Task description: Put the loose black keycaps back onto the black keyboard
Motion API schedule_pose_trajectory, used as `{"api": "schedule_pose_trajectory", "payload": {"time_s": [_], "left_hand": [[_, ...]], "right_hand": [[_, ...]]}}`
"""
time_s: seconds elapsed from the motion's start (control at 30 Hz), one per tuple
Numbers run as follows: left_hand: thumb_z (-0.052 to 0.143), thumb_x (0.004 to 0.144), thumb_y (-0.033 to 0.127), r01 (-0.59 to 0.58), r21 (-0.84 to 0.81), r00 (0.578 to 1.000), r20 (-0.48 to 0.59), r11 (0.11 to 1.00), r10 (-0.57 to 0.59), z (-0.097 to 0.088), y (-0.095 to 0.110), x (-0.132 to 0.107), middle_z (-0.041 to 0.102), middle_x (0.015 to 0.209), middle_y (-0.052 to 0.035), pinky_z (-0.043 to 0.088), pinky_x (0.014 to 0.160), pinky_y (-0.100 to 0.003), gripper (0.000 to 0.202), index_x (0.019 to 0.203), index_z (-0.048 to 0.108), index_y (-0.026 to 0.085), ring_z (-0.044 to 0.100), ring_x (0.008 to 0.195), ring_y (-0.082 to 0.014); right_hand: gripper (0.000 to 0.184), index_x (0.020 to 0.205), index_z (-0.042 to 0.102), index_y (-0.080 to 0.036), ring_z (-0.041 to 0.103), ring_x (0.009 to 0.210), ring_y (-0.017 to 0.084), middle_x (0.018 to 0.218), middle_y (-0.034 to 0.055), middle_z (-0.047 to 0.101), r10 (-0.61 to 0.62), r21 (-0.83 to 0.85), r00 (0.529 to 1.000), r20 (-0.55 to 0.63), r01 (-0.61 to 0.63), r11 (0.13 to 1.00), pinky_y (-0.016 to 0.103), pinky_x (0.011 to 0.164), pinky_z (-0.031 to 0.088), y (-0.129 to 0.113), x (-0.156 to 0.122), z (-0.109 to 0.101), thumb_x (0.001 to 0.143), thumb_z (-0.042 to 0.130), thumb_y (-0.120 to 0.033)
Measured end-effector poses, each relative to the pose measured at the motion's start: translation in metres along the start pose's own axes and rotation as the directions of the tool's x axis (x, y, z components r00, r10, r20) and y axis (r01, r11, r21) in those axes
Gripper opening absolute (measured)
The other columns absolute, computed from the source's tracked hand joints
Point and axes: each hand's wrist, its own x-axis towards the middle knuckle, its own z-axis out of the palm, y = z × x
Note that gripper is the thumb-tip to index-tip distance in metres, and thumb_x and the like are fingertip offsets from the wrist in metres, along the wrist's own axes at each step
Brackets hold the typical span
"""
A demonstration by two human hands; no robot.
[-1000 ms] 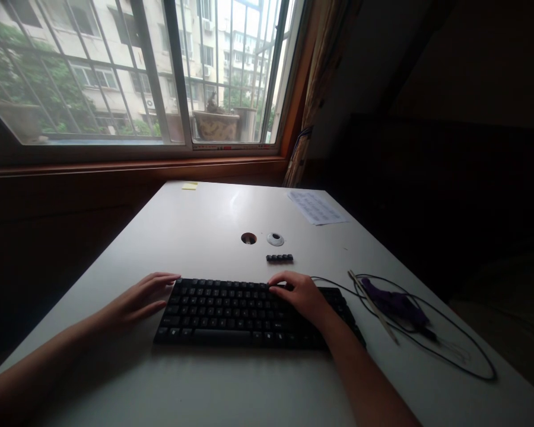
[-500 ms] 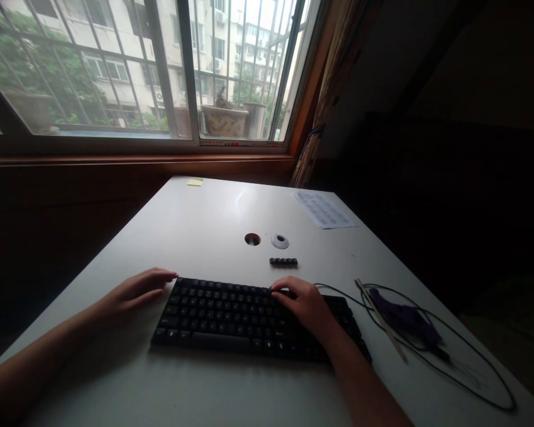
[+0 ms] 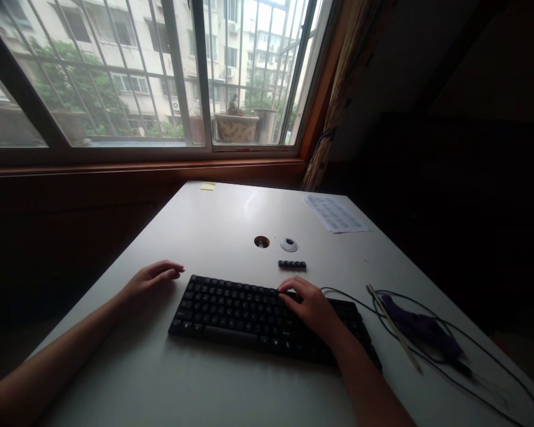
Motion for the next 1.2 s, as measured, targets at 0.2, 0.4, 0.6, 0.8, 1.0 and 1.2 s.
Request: {"api": "schedule_pose_trajectory", "payload": {"time_s": [0.2,0.4,0.6,0.8,1.0,1.2], "left_hand": [[0.051,0.079,0.025,-0.024,0.132,0.965,-0.256,0.991,0.057,0.015,0.001,-0.003,0.073,0.093,-0.0059,0.054,0.078,-0.032,0.024,0.090,0.071,0.017,0.067,0.082,-0.0207],[0.043,0.066,0.018,0.027,0.213,0.904,-0.422,0.977,0.067,0.023,0.002,-0.010,0.060,0.064,-0.0011,0.041,0.063,-0.027,0.015,0.063,0.058,0.019,0.053,0.065,-0.0176],[0.038,0.057,0.019,0.037,0.243,0.882,-0.463,0.969,0.082,0.023,-0.002,-0.008,0.042,0.054,0.0010,0.030,0.057,-0.027,0.005,0.054,0.042,0.020,0.040,0.057,-0.0158],[0.038,0.054,0.019,0.049,0.236,0.895,-0.442,0.970,0.062,0.026,-0.006,-0.005,0.039,0.053,0.0009,0.027,0.056,-0.027,0.002,0.054,0.040,0.020,0.037,0.057,-0.0155],[0.038,0.052,0.020,0.063,0.199,0.893,-0.448,0.978,0.034,0.025,-0.008,-0.004,0.039,0.053,0.0007,0.027,0.057,-0.027,0.002,0.052,0.040,0.020,0.037,0.058,-0.0156],[0.037,0.048,0.021,0.070,0.139,0.879,-0.477,0.988,0.005,0.026,-0.005,-0.002,0.036,0.052,0.0009,0.025,0.056,-0.028,0.003,0.051,0.039,0.020,0.034,0.057,-0.0149]], "right_hand": [[0.015,0.098,0.071,-0.028,0.069,0.102,0.026,0.105,0.0051,0.074,-0.014,-0.030,0.999,-0.034,0.013,0.999,0.042,0.092,0.054,-0.005,-0.003,0.000,0.095,0.058,-0.034],[0.017,0.099,0.072,-0.029,0.069,0.101,0.027,0.104,0.0047,0.074,-0.018,-0.088,0.996,-0.085,0.011,0.996,0.044,0.094,0.054,0.002,-0.004,0.003,0.095,0.058,-0.037],[0.020,0.101,0.071,-0.028,0.069,0.103,0.028,0.106,0.0055,0.074,-0.026,-0.104,0.990,-0.135,0.011,0.994,0.046,0.095,0.053,0.006,-0.004,0.005,0.096,0.055,-0.038],[0.021,0.102,0.069,-0.027,0.067,0.103,0.027,0.107,0.0068,0.073,-0.022,-0.083,0.995,-0.100,0.014,0.996,0.045,0.092,0.054,0.004,-0.004,0.003,0.098,0.052,-0.039],[0.021,0.103,0.069,-0.027,0.068,0.101,0.027,0.107,0.0069,0.072,-0.008,-0.079,0.997,-0.079,0.001,0.997,0.043,0.090,0.055,0.000,-0.006,0.002,0.098,0.052,-0.039],[0.022,0.107,0.068,-0.025,0.068,0.099,0.025,0.109,0.0076,0.071,0.000,-0.090,0.998,-0.064,-0.006,0.996,0.042,0.090,0.054,0.002,-0.005,0.004,0.099,0.051,-0.037]]}}
